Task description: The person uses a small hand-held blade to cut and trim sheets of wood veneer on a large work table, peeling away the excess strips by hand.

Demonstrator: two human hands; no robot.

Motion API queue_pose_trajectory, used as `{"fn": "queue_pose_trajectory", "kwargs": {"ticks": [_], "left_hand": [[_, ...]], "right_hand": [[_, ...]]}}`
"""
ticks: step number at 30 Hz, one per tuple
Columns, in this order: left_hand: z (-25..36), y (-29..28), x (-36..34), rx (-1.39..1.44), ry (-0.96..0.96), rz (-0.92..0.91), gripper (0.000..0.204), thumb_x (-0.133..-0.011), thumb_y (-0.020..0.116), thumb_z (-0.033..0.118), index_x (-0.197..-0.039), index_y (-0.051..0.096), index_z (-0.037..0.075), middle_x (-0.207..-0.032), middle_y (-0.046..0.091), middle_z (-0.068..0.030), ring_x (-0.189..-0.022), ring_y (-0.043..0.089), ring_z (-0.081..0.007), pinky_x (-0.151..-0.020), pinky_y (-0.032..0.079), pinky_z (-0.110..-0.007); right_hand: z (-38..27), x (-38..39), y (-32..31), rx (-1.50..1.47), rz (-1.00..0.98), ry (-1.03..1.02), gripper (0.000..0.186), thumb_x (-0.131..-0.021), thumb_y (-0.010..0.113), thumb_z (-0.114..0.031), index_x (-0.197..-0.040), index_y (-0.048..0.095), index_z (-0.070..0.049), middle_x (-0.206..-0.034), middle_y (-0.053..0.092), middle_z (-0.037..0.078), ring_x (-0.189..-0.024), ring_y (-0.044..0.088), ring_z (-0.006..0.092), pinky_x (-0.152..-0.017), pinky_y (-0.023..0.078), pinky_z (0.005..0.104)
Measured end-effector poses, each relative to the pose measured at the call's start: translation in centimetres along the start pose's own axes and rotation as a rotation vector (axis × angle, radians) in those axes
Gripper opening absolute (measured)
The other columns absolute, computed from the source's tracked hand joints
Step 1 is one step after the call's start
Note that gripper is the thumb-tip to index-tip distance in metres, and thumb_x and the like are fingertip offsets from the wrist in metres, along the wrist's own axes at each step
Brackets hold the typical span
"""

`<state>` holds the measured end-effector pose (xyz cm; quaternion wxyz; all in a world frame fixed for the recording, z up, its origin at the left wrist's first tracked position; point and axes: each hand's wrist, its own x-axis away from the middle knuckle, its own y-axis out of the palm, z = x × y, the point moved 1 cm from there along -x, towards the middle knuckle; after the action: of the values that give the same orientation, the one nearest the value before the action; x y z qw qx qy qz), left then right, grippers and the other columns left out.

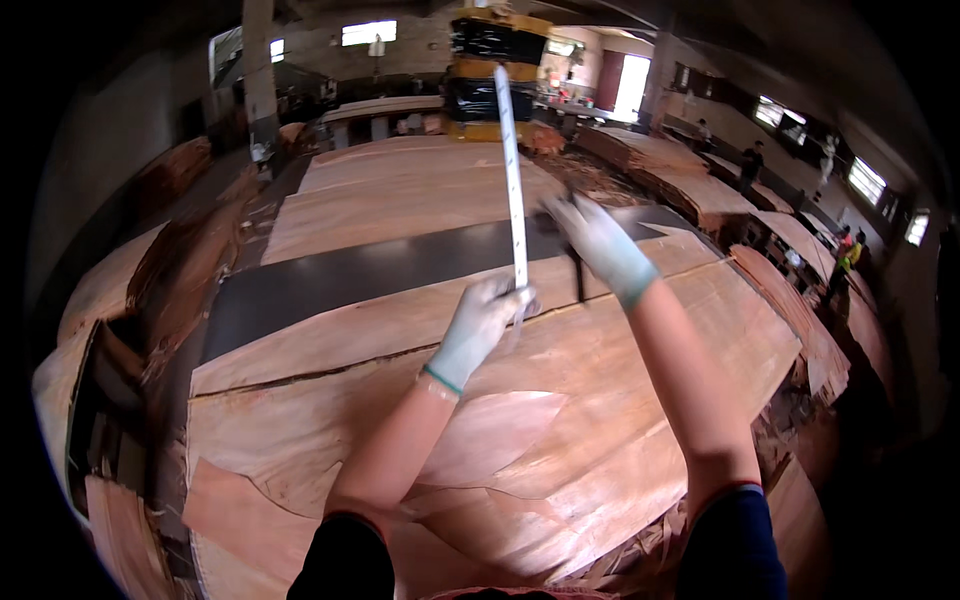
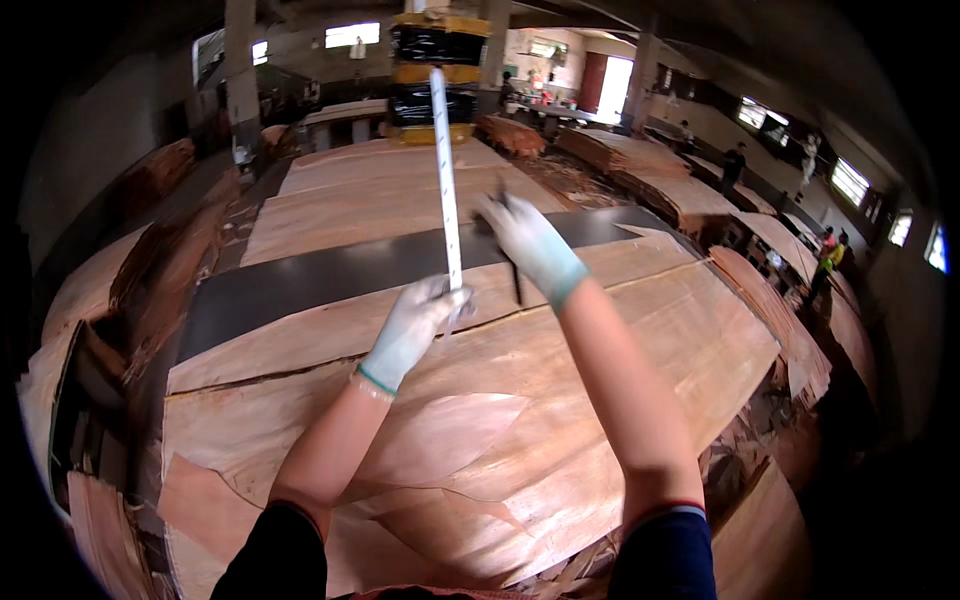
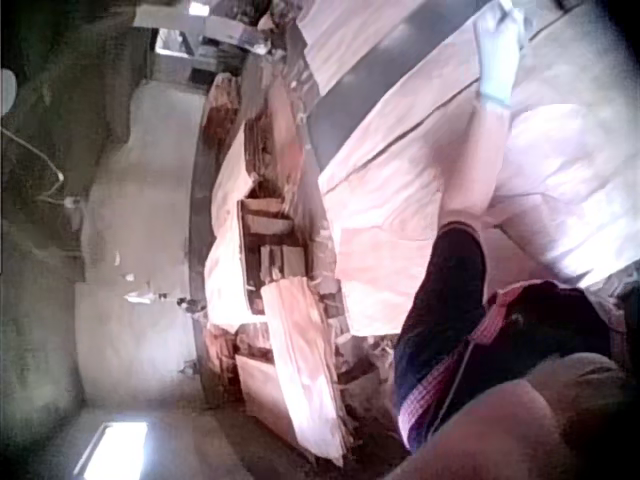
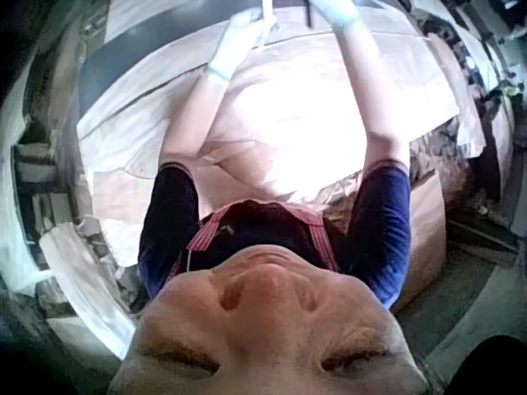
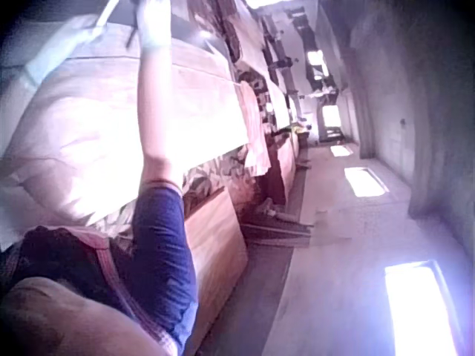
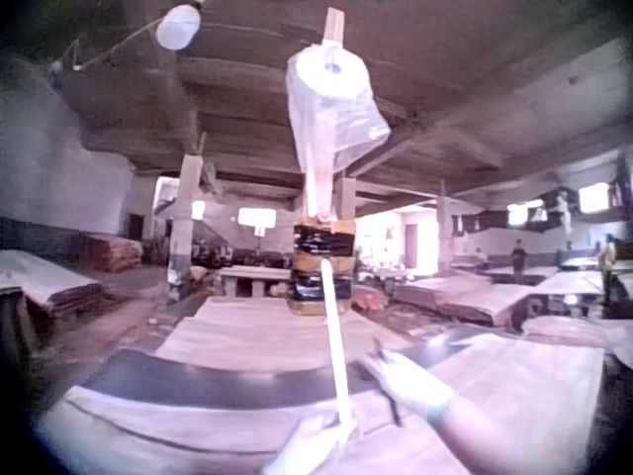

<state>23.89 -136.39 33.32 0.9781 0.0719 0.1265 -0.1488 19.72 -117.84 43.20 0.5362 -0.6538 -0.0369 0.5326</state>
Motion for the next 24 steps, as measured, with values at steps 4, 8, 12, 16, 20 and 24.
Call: {"fn": "queue_pose_trajectory", "kwargs": {"ticks": [4,8,12,16,20,24], "left_hand": [[-2.9,3.0,6.0,0.076,-0.096,-0.046,0.015,-0.095,0.061,0.011,-0.098,0.065,-0.004,-0.088,0.067,-0.0072,-0.084,0.064,-0.0145,-0.081,0.052,-0.028],[-5.6,7.7,11.3,0.075,-0.294,-0.214,0.017,-0.095,0.061,0.012,-0.099,0.065,-0.004,-0.089,0.068,-0.0085,-0.086,0.064,-0.0151,-0.082,0.052,-0.029],[-11.2,8.9,13.7,-0.294,-0.387,-0.661,0.022,-0.092,0.063,0.011,-0.11,0.065,-0.001,-0.1,0.07,-0.0114,-0.095,0.065,-0.0172,-0.088,0.051,-0.033],[-10.9,1.6,11.9,-1.493,-0.153,-0.536,0.039,-0.087,0.056,0.006,-0.126,0.056,0.0,-0.13,0.055,-0.0231,-0.125,0.051,-0.0316,-0.104,0.042,-0.041],[0.8,1.4,6.6,-0.31,0.174,0.033,0.044,-0.1,0.049,0.025,-0.135,0.049,-0.001,-0.128,0.057,-0.0152,-0.12,0.054,-0.0275,-0.1,0.043,-0.04],[7.7,9.2,5.2,0.175,0.113,-0.238,0.041,-0.104,0.043,0.029,-0.129,0.052,-0.002,-0.12,0.061,-0.014,-0.111,0.06,-0.0241,-0.095,0.048,-0.035]], "right_hand": [[-0.8,-10.9,-3.7,-0.27,0.059,0.127,0.023,-0.096,0.05,-0.019,-0.107,0.066,-0.006,-0.084,0.066,0.014,-0.083,0.064,0.0283,-0.075,0.051,0.0371],[-0.6,-12.4,-4.8,-1.186,0.162,0.488,0.026,-0.095,0.055,-0.019,-0.096,0.066,0.004,-0.084,0.07,0.011,-0.068,0.064,0.0164,-0.064,0.051,0.0314],[-2.9,-7.7,-6.6,-1.342,0.253,0.582,0.017,-0.091,0.062,-0.017,-0.092,0.064,0.0,-0.08,0.069,0.008,-0.065,0.062,0.0132,-0.057,0.047,0.0261],[-6.3,0.2,-6.8,-1.363,0.229,0.596,0.017,-0.092,0.061,-0.018,-0.084,0.06,-0.003,-0.07,0.063,0.003,-0.06,0.058,0.0093,-0.054,0.044,0.0239],[-8.5,8.5,-7.2,-1.261,0.162,0.752,0.018,-0.094,0.061,-0.019,-0.083,0.059,-0.005,-0.067,0.06,0.0,-0.057,0.053,0.0058,-0.052,0.042,0.0222],[-10.6,12.0,-7.9,-1.181,0.241,0.708,0.012,-0.092,0.062,-0.016,-0.091,0.061,-0.004,-0.069,0.059,0.0,-0.059,0.054,0.0071,-0.056,0.045,0.0241]]}}
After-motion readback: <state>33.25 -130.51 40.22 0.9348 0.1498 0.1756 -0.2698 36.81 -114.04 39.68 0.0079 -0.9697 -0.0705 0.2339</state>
